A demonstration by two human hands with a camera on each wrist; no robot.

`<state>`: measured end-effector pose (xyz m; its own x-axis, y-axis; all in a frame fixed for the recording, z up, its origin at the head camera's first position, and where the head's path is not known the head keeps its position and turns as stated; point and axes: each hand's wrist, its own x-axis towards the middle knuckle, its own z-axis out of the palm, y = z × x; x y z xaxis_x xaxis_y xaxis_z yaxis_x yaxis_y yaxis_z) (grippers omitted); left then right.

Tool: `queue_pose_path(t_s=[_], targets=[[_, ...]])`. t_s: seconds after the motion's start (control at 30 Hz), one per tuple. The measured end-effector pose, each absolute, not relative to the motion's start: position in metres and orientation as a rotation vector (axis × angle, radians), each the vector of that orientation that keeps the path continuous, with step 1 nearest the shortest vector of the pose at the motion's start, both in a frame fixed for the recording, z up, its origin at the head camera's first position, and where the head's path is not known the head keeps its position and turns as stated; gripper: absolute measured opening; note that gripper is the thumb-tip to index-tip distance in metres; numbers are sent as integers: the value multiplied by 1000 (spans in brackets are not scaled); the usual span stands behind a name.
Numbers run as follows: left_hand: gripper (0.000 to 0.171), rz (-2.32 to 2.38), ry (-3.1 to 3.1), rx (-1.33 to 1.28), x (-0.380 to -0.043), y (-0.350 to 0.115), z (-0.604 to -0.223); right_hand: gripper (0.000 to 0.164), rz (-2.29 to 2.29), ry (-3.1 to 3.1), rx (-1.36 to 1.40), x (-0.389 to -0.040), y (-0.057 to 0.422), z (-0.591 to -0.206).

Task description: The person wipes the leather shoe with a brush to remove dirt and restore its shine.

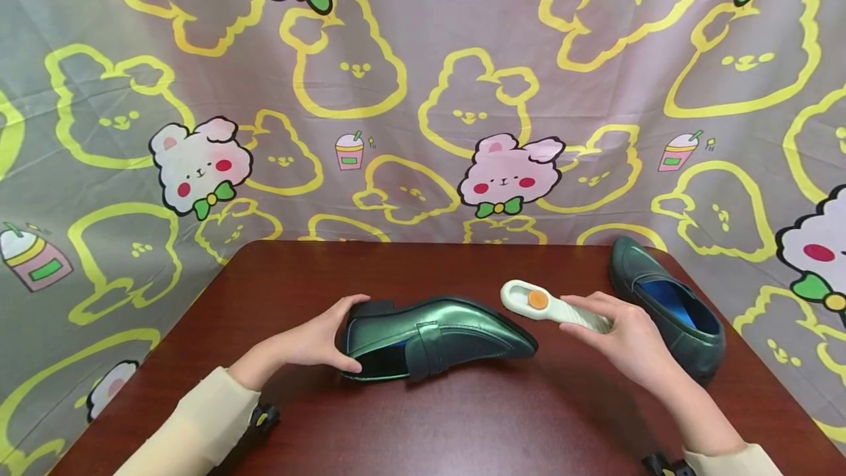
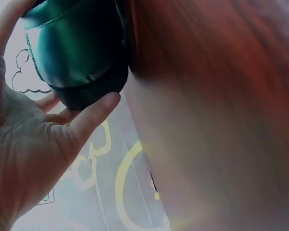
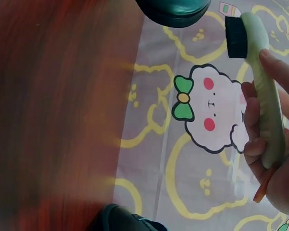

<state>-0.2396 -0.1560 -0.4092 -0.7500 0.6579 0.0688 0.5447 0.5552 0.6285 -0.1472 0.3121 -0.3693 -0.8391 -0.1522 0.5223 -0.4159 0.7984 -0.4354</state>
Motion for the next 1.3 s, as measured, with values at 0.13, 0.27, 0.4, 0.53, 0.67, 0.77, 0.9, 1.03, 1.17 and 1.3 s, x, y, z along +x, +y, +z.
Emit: queue_pose_path(t_s=[0.13,0.27,0.4,0.53,0.67,0.77,0.9,1.03,1.17,1.3], targets=[[112,933,2606,965,-238,-158,-410,37,777,-2471,503,-144,314,-373],[108,990,2616,948,-240,-157,-411,42,801,-2398,563,-142,315,-374],[103,1064,2614,969,-242,-156,-413,48,806,-2368,591,-141,314,-374],[102,1122,2585,982,-242,-155,-411,52,800,-2360,647,-138,314,-376],[101,1137,2572,972,-241,-154,-408,55,839,-2347,787,-131,311,-379],[99,1141,2559,952,-242,-155,-407,53,828,-2343,899,-126,307,-384],[97,1154,2541,944,-244,-156,-405,37,692,-2329,965,-124,304,-389],[97,1156,2532,964,-246,-157,-405,43,537,-2276,991,-130,310,-394],[97,1162,2511,968,-246,-157,-407,40,460,-2280,933,-131,329,-397],[98,1181,2491,987,-245,-156,-406,41,498,-2349,756,-125,345,-394]])
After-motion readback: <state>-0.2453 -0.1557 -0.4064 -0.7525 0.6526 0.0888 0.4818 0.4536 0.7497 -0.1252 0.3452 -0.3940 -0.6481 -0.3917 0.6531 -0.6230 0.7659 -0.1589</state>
